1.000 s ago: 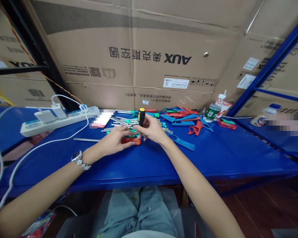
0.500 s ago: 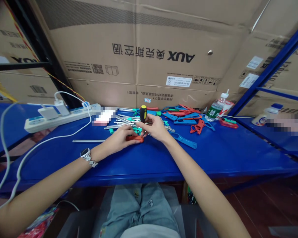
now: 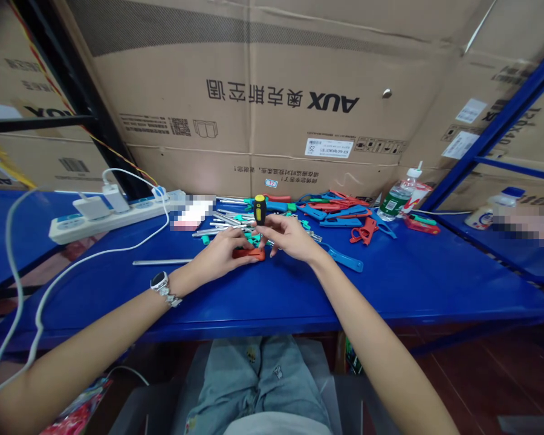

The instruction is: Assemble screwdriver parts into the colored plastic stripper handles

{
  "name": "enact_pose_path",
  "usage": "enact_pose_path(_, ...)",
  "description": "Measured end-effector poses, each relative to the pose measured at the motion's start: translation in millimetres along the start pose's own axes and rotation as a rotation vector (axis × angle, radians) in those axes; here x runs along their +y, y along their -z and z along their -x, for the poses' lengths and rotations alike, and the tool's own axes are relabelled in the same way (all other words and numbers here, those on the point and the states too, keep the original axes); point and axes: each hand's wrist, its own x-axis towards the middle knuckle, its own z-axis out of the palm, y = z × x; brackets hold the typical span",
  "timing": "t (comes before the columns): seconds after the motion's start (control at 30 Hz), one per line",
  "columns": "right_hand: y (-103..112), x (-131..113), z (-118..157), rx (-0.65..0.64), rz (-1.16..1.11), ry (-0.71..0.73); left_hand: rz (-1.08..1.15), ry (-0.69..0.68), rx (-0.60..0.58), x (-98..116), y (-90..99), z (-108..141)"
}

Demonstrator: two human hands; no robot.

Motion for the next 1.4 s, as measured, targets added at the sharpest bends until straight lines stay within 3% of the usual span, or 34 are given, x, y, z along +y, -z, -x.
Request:
enact_pose_path(0.2, -9.7, 10.4, -9.2, 0.235, 0.053, 0.046, -0.010, 0.020, -0.001, 1.7, -1.3, -0.6)
enact_pose_path(0.37, -16.5, 11.7, -8.1, 0.280, 0.014, 0.001, -0.010, 0.017, -0.005, 0.3, -2.0, 0.0)
enact_pose_path(0.57, -10.2, 3.7, -4.5, 0.078, -0.008, 0.004, -0.037, 0.036, -0.016, 2.3, -0.2, -0.1)
enact_pose_path(0.63, -8.4, 3.4, -5.1, 0.070, 0.035, 0.021, -0.054, 0.034, -0.018, 3.0, -0.3, -0.1)
enact_pose_path(0.73, -10.7, 7.0, -6.7, 0.130, 0.088, 0.062, -0.077, 0.042, -0.017, 3.7, -0.8, 0.3)
enact_pose_path(0.9, -17.6, 14.3, -8.4, 0.351, 0.062, 0.084, -0.079, 0.053, -0.032, 5.4, -1.2, 1.4)
enact_pose_path(1.03, -9.1, 8.4, -2.6, 0.459, 0.078, 0.077, -0.094, 0.036, -0.031, 8.6, -0.8, 1.7)
enact_pose_path(1.13, 4.8, 6.1, 12.3, 0.567, 0.219, 0.047, -0.108, 0.016, -0.026, 10.5, 6.3, 2.6)
enact_pose_path(1.2, 12.8, 9.0, 26.1, 0.620, 0.436, -0.029, -0.103, 0.012, 0.010, 9.1, 16.6, 5.3)
enact_pose_path(1.33, 17.4, 17.1, 47.0, 0.523, 0.930, -0.347, -0.117, -0.016, -0.003, -0.7, 40.0, 16.2)
enact_pose_path(1.4, 15.5, 18.6, 49.5, 0.445, 1.058, -0.410, -0.144, -0.009, -0.065, -5.5, 45.9, 20.9)
